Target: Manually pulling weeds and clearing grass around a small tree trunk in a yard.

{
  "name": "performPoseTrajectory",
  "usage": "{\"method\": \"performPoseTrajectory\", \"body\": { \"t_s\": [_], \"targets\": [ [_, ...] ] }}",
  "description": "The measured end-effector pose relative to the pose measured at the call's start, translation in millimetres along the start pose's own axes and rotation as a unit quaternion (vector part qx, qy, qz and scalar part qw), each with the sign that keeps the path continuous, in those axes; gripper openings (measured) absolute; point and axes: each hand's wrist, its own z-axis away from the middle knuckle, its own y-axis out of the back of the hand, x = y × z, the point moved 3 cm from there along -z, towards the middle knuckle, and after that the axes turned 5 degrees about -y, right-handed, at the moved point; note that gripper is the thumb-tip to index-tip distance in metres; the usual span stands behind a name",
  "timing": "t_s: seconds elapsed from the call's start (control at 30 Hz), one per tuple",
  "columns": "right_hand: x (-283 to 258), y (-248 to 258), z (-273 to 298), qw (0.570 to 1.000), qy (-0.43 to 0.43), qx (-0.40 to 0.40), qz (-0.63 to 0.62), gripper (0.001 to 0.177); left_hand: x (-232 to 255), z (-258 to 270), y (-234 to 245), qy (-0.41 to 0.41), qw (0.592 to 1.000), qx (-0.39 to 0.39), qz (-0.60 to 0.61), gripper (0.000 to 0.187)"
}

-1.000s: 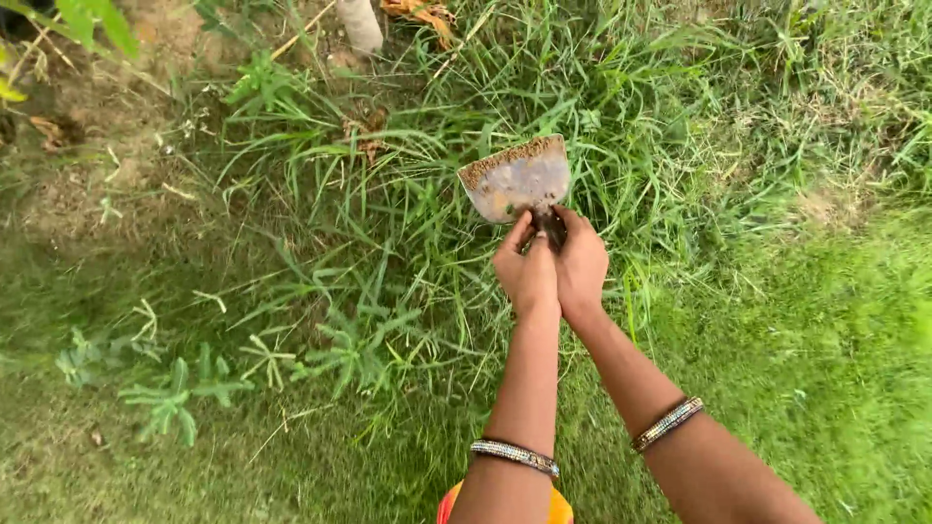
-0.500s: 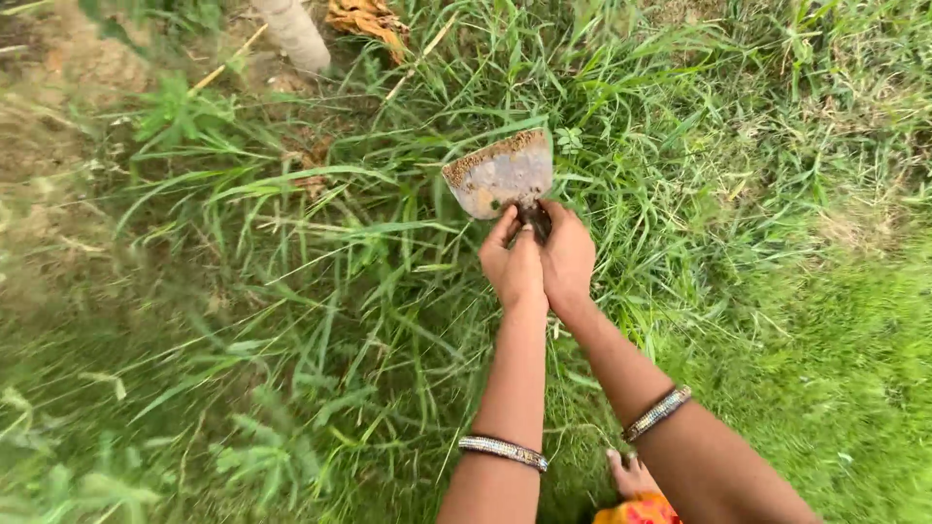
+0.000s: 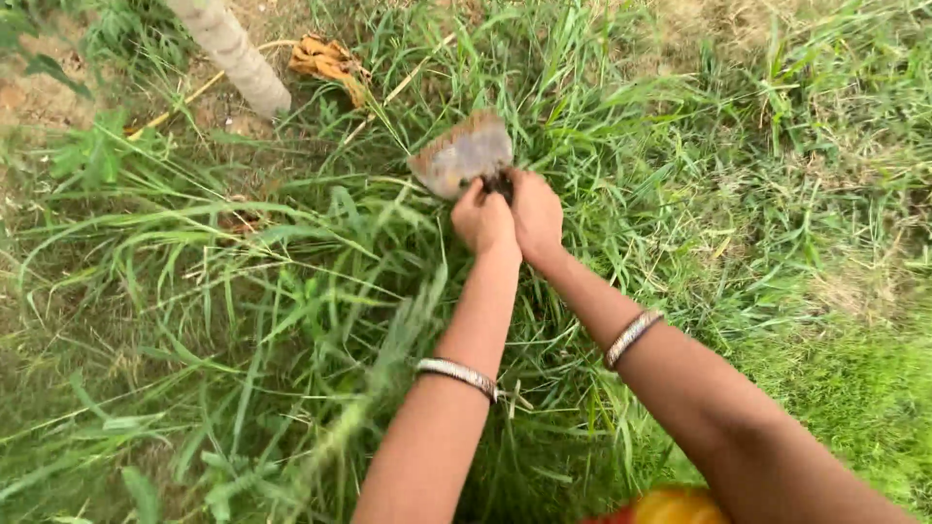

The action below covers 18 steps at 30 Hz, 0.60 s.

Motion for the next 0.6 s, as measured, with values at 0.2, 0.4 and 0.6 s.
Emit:
{"method": "performPoseTrajectory", "body": {
  "t_s": [0.2,0.4,0.6],
  "targets": [
    [32.8,-2.0,-9.4,0.997,0.001,0.059,-0.052,0.037,-28.6,-4.4,-26.0,-0.023,1.0,-0.018,0.001,0.045],
    [41.0,3.3,-3.8,0.989,-0.064,0.072,-0.11,0.04,-71.3,-20.6,-38.0,-0.035,0.993,-0.106,0.034,0.05],
    [65.4,-34.9,-34.9,0.99,-0.029,0.109,-0.086,0.038,-21.7,-19.3,-36.0,-0.034,0.984,-0.115,-0.129,0.049]
  ]
}}
